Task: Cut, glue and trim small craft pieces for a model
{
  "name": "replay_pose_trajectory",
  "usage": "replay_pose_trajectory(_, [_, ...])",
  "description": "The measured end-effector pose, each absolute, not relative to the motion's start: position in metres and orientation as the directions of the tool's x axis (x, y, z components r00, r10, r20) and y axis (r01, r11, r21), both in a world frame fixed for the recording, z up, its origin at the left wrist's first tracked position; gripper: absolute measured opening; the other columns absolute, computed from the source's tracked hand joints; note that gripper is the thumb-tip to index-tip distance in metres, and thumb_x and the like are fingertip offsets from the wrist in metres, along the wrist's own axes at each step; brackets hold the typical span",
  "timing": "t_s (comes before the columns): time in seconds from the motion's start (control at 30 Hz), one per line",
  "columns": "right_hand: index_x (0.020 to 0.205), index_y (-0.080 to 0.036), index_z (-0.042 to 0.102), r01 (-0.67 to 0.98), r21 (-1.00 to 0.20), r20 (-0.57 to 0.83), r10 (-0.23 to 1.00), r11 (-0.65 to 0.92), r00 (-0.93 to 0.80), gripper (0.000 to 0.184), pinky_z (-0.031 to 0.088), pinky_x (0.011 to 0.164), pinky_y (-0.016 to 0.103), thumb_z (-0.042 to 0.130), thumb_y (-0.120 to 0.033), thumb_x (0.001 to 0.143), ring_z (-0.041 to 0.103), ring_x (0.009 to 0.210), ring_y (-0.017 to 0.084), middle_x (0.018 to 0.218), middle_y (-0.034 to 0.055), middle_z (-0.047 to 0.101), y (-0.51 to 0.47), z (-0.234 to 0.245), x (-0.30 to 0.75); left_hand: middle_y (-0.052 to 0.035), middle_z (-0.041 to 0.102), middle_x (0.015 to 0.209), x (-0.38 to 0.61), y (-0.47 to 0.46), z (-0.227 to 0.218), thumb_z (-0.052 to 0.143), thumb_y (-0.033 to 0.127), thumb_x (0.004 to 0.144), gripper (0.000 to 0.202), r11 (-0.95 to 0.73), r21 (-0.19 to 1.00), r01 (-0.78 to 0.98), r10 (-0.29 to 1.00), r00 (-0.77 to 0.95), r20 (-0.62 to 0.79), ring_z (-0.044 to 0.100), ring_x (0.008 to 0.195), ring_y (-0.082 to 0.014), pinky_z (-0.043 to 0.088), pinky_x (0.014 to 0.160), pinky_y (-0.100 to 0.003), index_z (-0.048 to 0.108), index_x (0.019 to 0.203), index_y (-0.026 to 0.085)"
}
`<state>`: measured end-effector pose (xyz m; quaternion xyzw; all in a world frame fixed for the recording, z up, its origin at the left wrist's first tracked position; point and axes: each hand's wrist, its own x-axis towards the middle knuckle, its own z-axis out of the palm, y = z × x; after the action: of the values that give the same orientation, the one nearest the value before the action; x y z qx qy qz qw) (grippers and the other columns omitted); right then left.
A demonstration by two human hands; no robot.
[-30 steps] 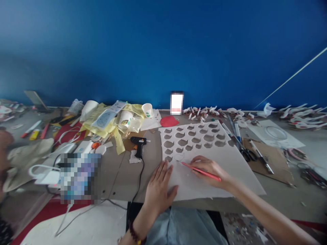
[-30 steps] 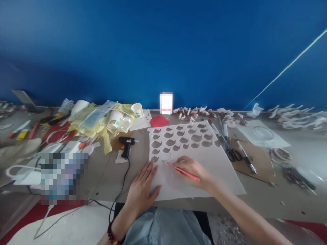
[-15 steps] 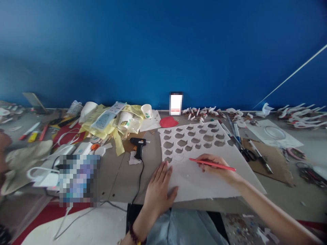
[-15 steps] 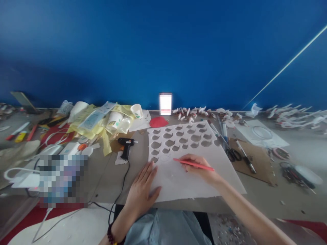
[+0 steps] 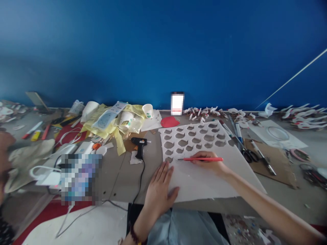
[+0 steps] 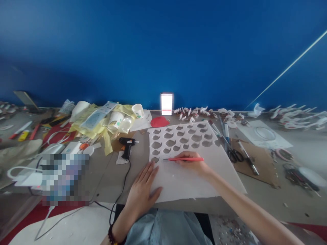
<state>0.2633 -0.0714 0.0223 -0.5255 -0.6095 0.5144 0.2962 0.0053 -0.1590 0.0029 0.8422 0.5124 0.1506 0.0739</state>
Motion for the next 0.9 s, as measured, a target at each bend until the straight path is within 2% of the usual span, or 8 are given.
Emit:
replay_pose_trajectory(0.63, [0.09,-0.019,0.076,0.335,-0.936,-0.205,0.937,-0.104,-0.283,0.025,0.05,0.068,0.024,0.071,-0.035,0.071,0.065,0.08,0.02,0.087,0.0052,0.074,-0.071,0.012,0.262,-0.01,0.031,0.152,0.006,-0.159,0.006,0.051,0.04,0.087,0.064,-0.457,0.322,0.829,0.889,0.417,0.186,0.029,0.14,-0.0276,0.037,0.108,-0.046,0.031,0.144,0.019])
replay_pose_trajectory(0.9, [0.09,-0.021,0.076,0.316,-0.944,-0.194,0.935,-0.096,-0.298,0.022,0.05,0.07,0.028,0.07,-0.032,0.072,0.065,0.082,0.022,0.088,0.0051,0.074,-0.071,0.019,0.261,-0.0108,0.03,0.152,0.006,-0.16,0.007,0.05,0.039,0.087,0.064,-0.45,0.312,0.837,0.893,0.418,0.167,0.028,0.14,-0.028,0.037,0.108,-0.046,0.03,0.145,0.018])
